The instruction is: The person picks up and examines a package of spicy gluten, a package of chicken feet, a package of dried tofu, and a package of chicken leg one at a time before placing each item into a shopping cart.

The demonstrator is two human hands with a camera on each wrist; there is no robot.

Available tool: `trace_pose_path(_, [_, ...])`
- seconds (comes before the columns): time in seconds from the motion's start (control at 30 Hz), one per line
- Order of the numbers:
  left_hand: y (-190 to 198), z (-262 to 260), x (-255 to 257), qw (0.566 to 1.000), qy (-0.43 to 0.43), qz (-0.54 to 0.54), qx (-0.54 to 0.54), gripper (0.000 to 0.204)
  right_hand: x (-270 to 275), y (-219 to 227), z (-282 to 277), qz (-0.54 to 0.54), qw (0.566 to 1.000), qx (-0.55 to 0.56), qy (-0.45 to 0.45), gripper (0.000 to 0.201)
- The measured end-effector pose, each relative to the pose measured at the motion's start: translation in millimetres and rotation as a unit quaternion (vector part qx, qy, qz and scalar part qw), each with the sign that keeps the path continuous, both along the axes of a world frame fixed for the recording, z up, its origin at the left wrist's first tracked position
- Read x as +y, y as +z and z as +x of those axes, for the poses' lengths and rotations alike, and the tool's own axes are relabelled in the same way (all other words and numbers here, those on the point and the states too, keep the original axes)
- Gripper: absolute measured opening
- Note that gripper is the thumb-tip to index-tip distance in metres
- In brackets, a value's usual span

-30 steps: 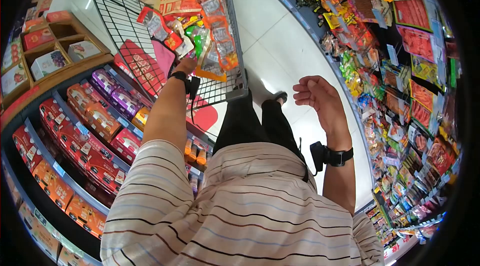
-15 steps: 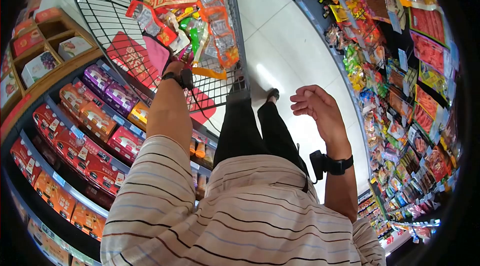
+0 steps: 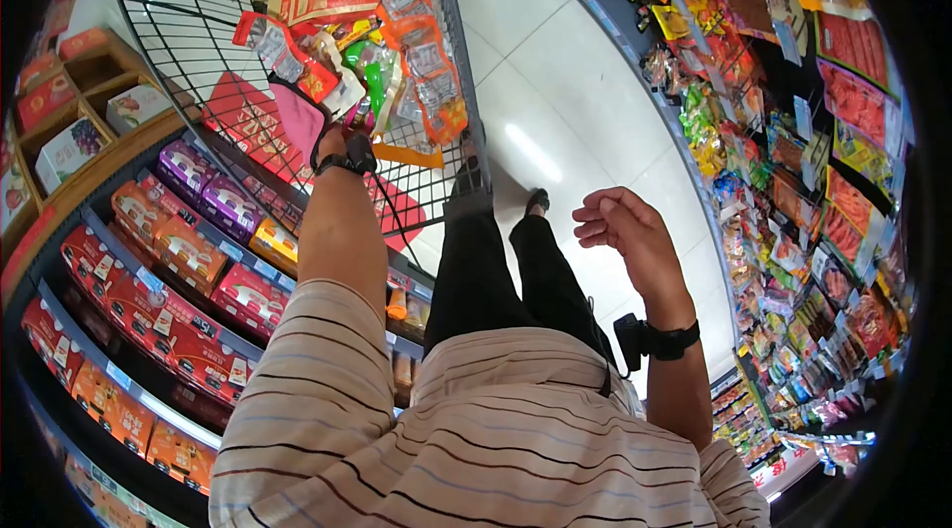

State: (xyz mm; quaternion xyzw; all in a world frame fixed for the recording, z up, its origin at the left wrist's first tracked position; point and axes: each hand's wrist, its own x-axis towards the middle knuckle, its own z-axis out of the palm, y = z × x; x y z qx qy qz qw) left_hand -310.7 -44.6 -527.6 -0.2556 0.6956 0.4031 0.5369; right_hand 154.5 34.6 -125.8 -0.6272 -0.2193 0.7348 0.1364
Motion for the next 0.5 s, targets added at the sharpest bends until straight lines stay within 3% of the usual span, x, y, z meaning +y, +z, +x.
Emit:
trace_pose_path(0.07, [-28,-23,-18,0.994,-0.104,0.021,-0.041,0.014,-3,-1,1,-0.002,1.0,-0.001,-0.005,0.025])
trace_pose_path(0.17, [-44,-26,-23,0.995,-0.044,0.062,0.062,0.015,-5,-2,2,-0.013,1.0,-0.001,-0.012,0.025])
trace_pose_path(0.2, [-19,-11,-10,0.996,0.013,0.052,0.065,0.02,-5,-2,2,-0.009,1.0,0.002,-0.011,0.025])
trace_pose_path(0.3, [18,-5,11,0.999,-0.034,0.018,-0.004,0.025,-7,3,2,0.004,1.0,0.01,-0.01,0.025])
trace_pose_path(0.4, [103,22,36,0.995,-0.044,0.093,0.018,0.032,-4,13,-2,0.027,0.999,0.018,-0.007,0.024])
trace_pose_path(0.47, [77,1,27,0.994,-0.091,0.063,0.003,0.032,-2,21,-3,0.039,0.999,0.022,-0.007,0.024])
trace_pose_path(0.5, [89,0,34,0.993,-0.106,0.05,-0.015,0.032,-3,25,-2,0.051,0.998,0.034,-0.008,0.024])
